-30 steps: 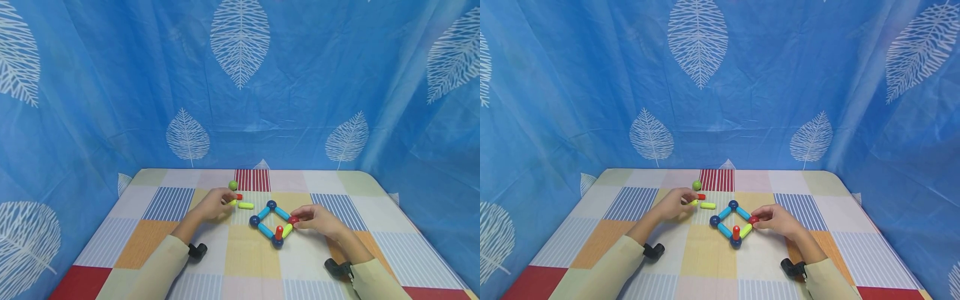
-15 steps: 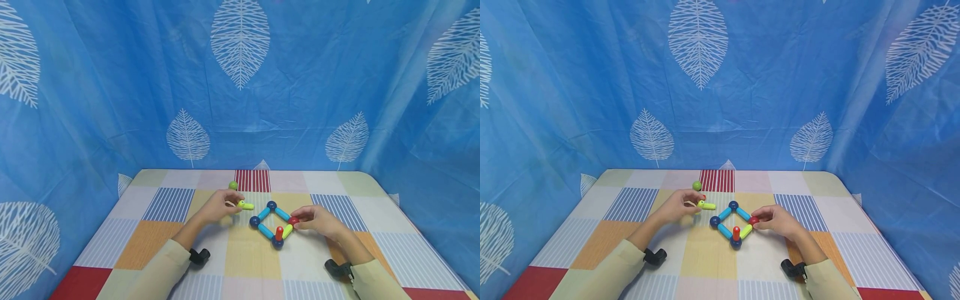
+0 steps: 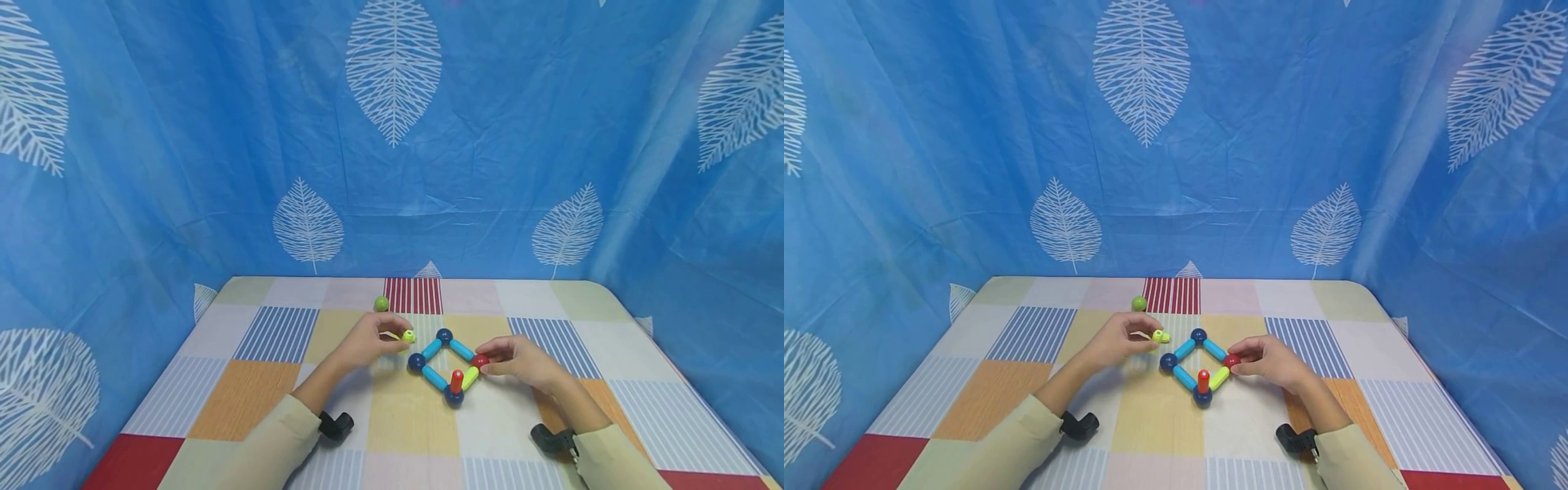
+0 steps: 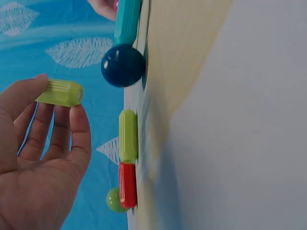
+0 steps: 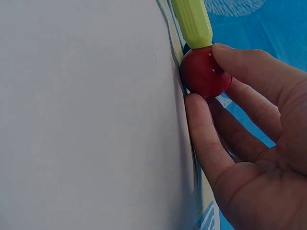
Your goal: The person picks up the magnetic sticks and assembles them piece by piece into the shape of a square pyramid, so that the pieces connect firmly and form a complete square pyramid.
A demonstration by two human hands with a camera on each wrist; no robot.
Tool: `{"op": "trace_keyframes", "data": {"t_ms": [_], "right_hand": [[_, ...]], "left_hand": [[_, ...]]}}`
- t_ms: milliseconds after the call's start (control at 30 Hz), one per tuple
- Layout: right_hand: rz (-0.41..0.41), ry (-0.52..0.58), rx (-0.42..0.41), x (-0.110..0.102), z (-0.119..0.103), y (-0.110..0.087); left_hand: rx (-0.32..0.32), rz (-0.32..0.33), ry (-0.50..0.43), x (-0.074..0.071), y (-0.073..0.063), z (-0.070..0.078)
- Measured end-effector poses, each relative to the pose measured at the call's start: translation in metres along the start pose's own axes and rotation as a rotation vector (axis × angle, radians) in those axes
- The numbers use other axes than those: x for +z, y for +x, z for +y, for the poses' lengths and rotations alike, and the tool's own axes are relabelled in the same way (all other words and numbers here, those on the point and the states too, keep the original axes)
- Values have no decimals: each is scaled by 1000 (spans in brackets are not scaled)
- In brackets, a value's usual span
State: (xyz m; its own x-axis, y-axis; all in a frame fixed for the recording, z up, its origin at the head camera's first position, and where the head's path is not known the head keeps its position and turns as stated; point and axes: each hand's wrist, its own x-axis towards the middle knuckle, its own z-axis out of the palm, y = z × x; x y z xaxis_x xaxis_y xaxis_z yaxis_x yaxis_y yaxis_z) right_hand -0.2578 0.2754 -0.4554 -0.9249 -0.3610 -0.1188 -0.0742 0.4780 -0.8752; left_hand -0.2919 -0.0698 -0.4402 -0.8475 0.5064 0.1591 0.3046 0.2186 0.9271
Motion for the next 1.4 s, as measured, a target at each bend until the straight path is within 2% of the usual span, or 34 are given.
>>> {"op": "trace_keyframes", "data": {"t_ms": [267, 600, 767, 1000, 1233, 1400], "right_hand": [[-4, -1, 8, 0, 0, 1], [0, -7, 2, 0, 2, 1], [-2, -22, -4, 0, 3, 1], [17, -24, 24, 1, 2, 1], [40, -82, -8, 1, -2, 2], [130, -123, 6, 2, -3, 7]], "left_hand": [[25, -13, -23, 12, 4, -1], [-5, -41, -33, 18, 5, -2], [-2, -50, -13, 19, 5, -2], [-36, -64, 12, 19, 6, -4], [-59, -151, 136, 20, 6, -7], [-68, -244, 119, 21, 4, -5]]}}
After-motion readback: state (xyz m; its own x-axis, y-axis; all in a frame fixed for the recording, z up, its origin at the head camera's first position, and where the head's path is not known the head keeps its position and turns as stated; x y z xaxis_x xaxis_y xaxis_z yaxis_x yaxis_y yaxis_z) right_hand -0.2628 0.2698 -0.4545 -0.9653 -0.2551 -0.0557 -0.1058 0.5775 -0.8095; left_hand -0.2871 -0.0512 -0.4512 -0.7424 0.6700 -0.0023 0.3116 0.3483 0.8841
